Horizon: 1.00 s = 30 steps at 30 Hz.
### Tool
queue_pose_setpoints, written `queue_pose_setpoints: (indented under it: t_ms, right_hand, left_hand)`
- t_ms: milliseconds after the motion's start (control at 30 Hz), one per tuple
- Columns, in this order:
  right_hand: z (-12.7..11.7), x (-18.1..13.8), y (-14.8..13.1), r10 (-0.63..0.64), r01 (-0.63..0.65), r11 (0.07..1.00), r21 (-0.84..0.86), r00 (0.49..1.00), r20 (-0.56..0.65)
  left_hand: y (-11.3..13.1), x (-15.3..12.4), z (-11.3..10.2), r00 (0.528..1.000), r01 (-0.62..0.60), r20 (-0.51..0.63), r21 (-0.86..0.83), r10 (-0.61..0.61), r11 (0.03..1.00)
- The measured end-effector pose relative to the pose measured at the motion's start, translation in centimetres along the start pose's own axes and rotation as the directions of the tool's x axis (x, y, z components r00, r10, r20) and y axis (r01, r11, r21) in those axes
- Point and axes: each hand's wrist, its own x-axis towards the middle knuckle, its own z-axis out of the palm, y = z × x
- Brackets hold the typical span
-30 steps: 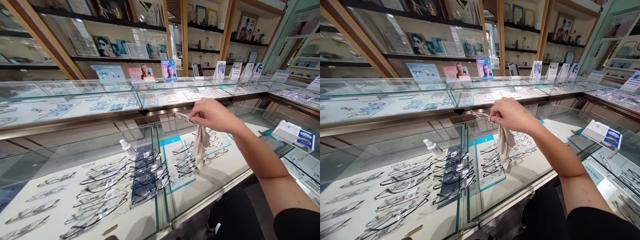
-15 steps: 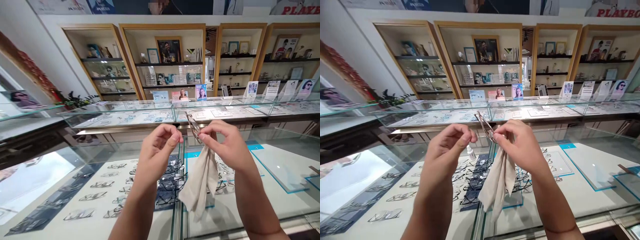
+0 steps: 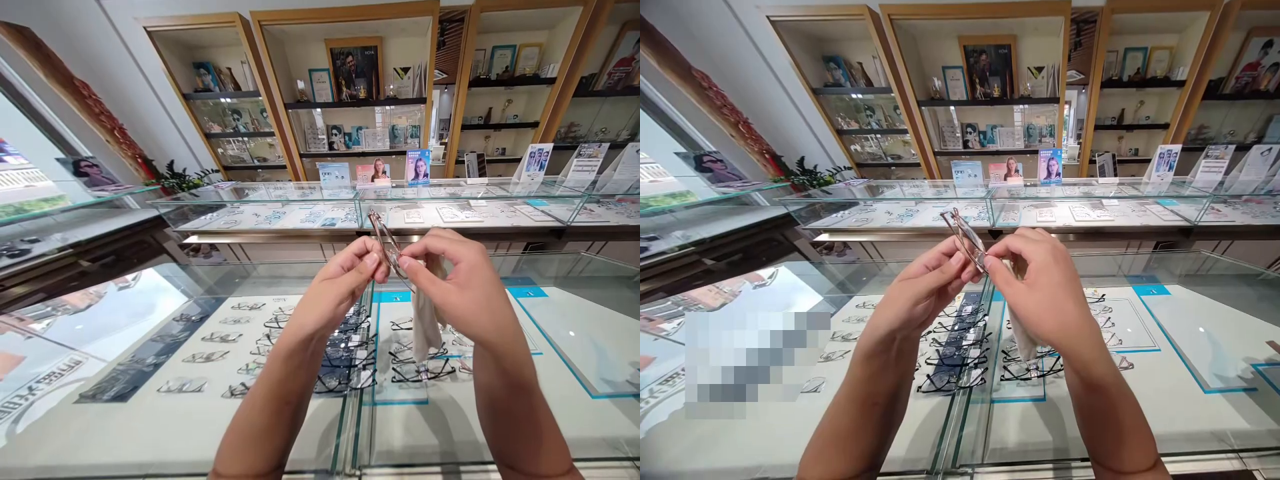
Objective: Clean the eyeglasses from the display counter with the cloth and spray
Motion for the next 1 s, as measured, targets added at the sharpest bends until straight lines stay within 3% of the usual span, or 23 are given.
queue_pose_setpoints:
  t_ms: [200,467,633,833,933,1000]
  right_hand:
    - [0.05,0.18,-0.08,-0.007,0.007,1.000,-0.006,1.000,-0.003]
    - [0.38,0.22,0.07,-0.002,0.002,1.000,-0.003,1.000,-0.007]
    - [0.41,0.08,0.11,-0.005,0.005,1.000,0.001,1.000,0.005]
    - [0.36,0.06,0.24,-0.004,0.003,0.999,0.051,1.000,0.015]
    - [0.34,0.18,0.47,0.022,-0.022,0.997,0.077,1.000,-0.004]
    - [0.24,0.33,0.74,0.052,-0.050,0.992,0.114,0.999,-0.016]
  left_hand:
    - [-0.10,-0.15,0.01,1.000,-0.016,0.024,0.036,0.015,0.999]
    - [0.23,-0.06,0.49,0.998,-0.047,-0.035,0.095,0.051,0.994]
    - [0.21,0.07,0.74,0.984,-0.106,-0.123,0.166,0.127,0.980]
    - [0.06,-0.09,0.54,0.973,-0.182,-0.095,0.239,0.210,0.954]
    - [-0.34,-0.19,0.34,0.935,-0.262,-0.123,0.396,0.334,0.880]
    - [-0.73,-0.15,0.11,0.867,-0.347,-0.127,0.541,0.482,0.766]
